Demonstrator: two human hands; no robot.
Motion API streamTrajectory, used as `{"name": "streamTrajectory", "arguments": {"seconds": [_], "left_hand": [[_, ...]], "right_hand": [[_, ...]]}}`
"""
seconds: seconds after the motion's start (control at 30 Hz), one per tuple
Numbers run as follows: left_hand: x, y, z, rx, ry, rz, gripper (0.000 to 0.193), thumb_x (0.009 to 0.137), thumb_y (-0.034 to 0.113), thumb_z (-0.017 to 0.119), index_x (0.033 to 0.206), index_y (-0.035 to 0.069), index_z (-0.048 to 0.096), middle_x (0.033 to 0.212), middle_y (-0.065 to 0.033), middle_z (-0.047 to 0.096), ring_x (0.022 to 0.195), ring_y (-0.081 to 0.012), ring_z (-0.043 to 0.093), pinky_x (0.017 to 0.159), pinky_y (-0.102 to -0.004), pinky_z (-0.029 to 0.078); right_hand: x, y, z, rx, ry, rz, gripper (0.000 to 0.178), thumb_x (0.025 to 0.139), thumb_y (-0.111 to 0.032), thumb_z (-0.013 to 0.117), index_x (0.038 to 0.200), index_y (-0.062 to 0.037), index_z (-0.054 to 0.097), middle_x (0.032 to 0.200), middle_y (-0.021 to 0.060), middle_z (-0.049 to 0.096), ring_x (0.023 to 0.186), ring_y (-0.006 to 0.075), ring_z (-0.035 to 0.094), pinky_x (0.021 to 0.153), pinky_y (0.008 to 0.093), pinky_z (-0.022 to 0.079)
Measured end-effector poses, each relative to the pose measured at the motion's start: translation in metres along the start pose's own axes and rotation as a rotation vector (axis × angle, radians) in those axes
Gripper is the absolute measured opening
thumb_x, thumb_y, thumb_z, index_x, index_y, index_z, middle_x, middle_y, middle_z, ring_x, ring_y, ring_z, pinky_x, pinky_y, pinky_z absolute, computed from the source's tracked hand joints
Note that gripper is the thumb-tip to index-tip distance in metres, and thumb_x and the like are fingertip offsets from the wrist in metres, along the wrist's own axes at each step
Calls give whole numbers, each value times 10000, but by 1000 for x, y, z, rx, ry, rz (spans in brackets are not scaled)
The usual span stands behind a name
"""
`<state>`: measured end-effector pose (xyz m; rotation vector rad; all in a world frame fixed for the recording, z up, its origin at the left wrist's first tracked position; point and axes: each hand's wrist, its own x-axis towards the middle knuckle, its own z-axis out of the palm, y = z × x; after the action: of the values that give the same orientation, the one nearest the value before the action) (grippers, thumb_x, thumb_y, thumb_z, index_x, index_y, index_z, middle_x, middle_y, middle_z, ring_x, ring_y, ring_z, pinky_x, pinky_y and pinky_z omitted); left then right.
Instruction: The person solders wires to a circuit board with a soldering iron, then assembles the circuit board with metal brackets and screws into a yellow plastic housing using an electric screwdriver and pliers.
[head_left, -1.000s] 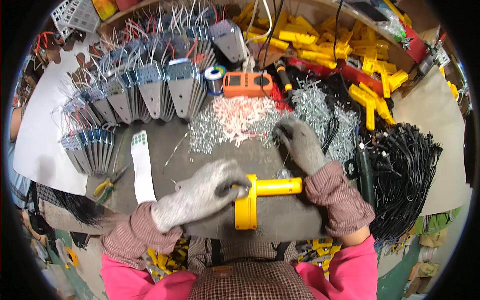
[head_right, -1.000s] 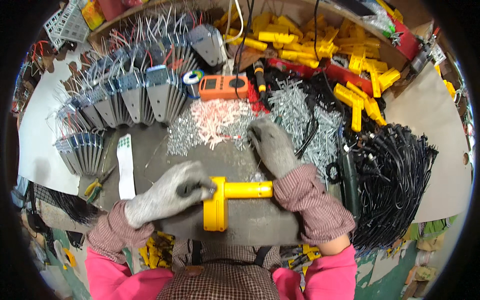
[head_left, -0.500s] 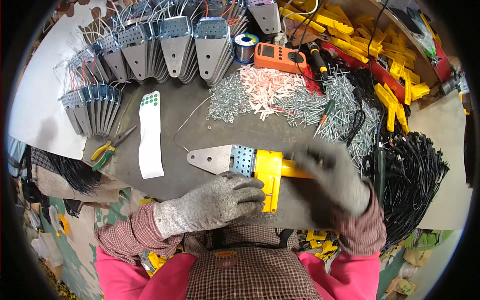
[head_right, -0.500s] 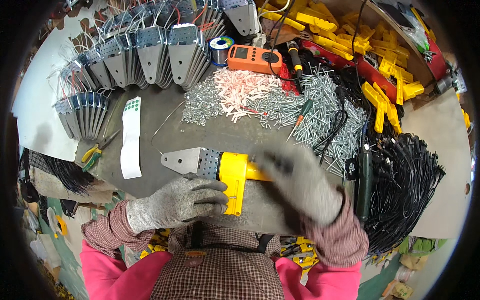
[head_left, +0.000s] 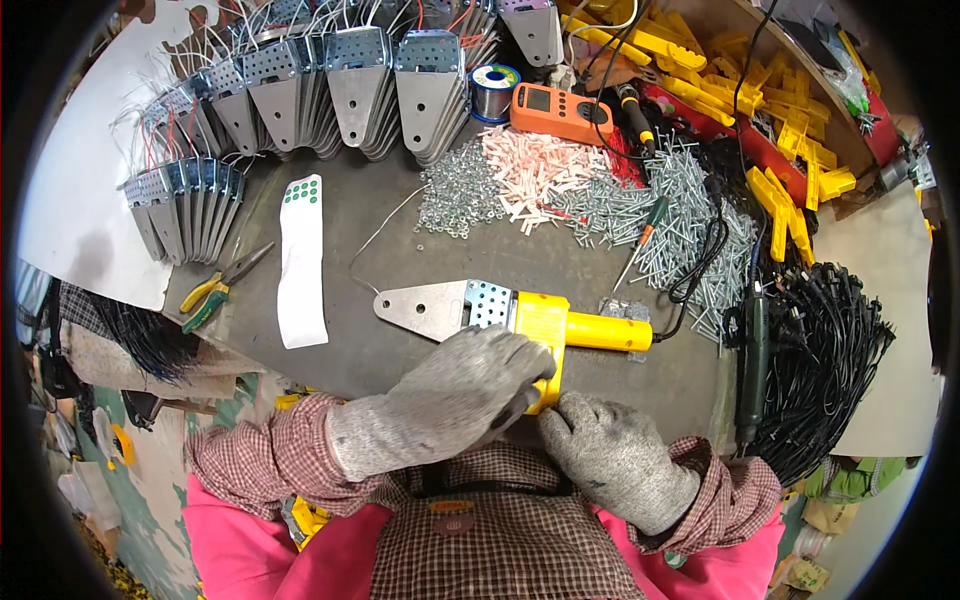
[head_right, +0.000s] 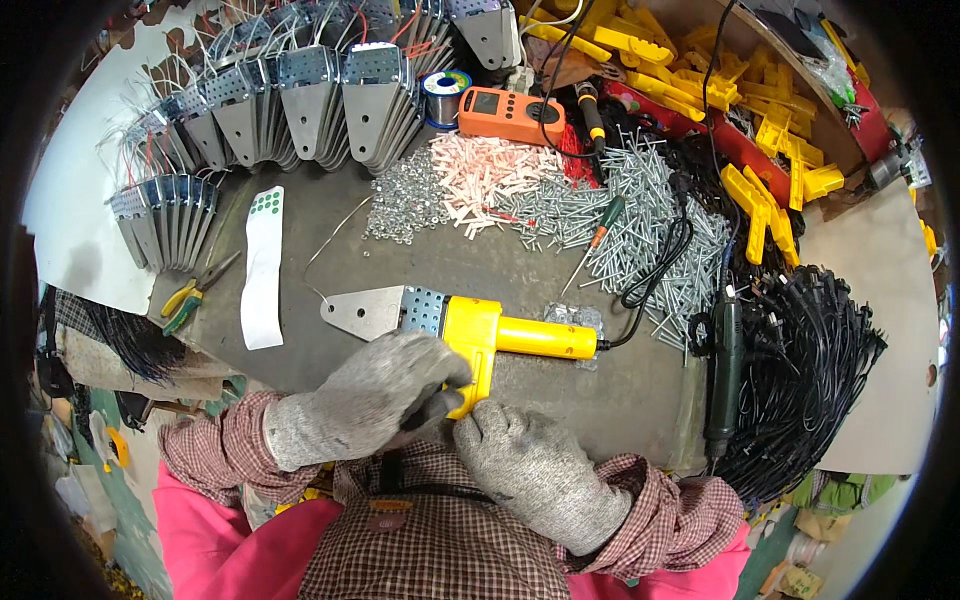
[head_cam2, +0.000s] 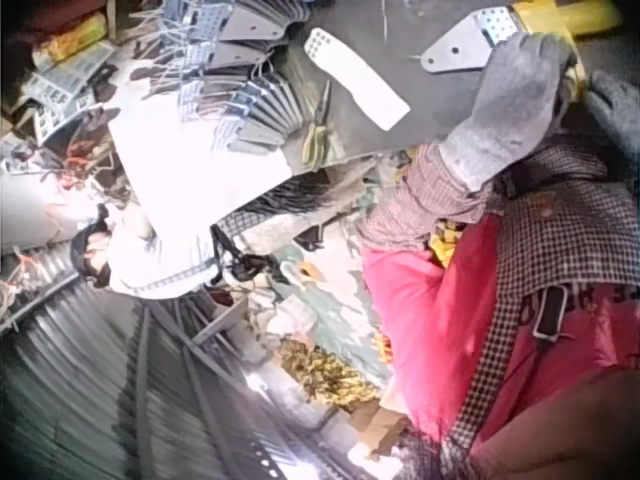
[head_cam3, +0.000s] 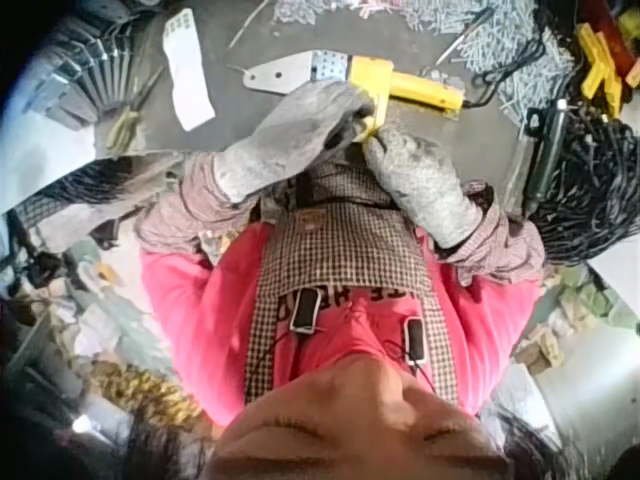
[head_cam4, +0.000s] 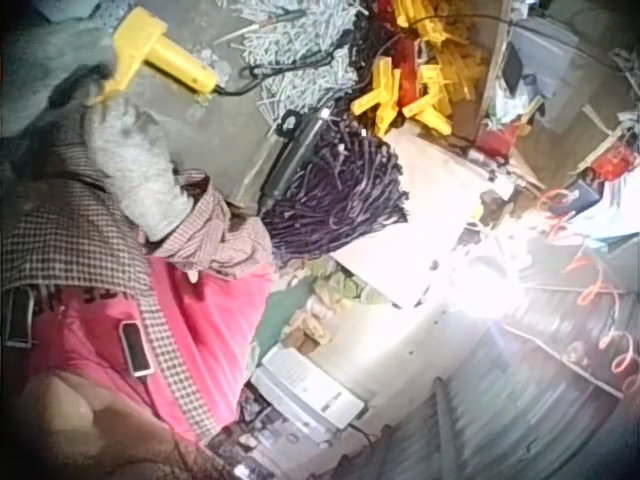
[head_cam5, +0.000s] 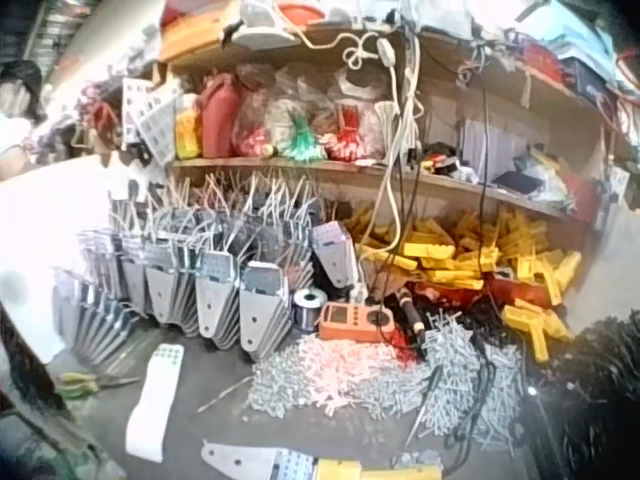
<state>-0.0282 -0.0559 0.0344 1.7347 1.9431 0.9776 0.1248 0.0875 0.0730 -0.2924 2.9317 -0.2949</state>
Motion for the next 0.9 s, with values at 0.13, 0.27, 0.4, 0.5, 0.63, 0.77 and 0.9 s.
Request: {"name": "streamTrajectory", "arguments": {"seconds": [0.13, 0.27, 0.4, 0.5, 0.63, 0.77, 0.9], "left_hand": [[18, 3, 4, 195, -111, 51, 251, 828, 89, 614, 1070, 19, 608, 974, -155, 604, 944, -341, 616, 845, -441, 520], [25, 6, 6, 283, -84, 107, 273, 813, 113, 632, 1053, -13, 602, 960, -196, 625, 927, -351, 645, 826, -410, 540], [47, 16, -15, 260, -311, -217, 246, 770, 144, 661, 957, 7, 579, 926, -183, 631, 849, -351, 657, 758, -433, 545], [44, 4, -22, 176, -204, -190, 244, 750, 152, 659, 931, 20, 564, 854, -177, 641, 809, -345, 655, 680, -425, 535], [70, -35, -37, -369, -200, -315, 244, 759, 152, 709, 888, 1, 567, 730, -51, 585, 698, -103, 525, 656, -286, 478], [87, -70, -40, -560, -231, -309, 254, 811, 174, 722, 966, 7, 611, 824, -3, 612, 782, -81, 540, 721, -267, 485], [103, -84, -48, -468, -447, -457, 262, 832, 196, 715, 983, 3, 622, 827, -3, 621, 785, -77, 545, 728, -265, 487]], "right_hand": [[-5, -4, 7, -97, 24, -29, 219, 783, -105, 588, 972, 3, 567, 853, 91, 527, 763, 206, 621, 587, 317, 552], [-17, 0, 20, 12, 127, 6, 333, 800, -96, 569, 1108, 31, 549, 851, 96, 518, 764, 211, 618, 614, 316, 555], [-27, 8, 36, 206, 107, -10, 506, 853, -82, 529, 1333, 36, 425, 965, 132, 558, 844, 277, 633, 709, 346, 564], [-28, 11, 41, 337, 134, 0, 514, 882, -79, 528, 1376, 9, 415, 1085, 158, 597, 930, 313, 649, 764, 367, 563], [-27, 22, 47, 653, 371, 105, 369, 926, -98, 585, 1287, -33, 545, 1087, 170, 664, 926, 298, 688, 775, 361, 562], [-28, 28, 25, 1006, 299, 381, 248, 945, -98, 602, 1180, -23, 630, 926, 146, 702, 804, 199, 704, 690, 299, 551], [-31, 40, 24, 1135, 358, 572, 195, 975, -107, 564, 1099, 1, 667, 814, 69, 676, 685, 95, 618, 618, 241, 507]]}}
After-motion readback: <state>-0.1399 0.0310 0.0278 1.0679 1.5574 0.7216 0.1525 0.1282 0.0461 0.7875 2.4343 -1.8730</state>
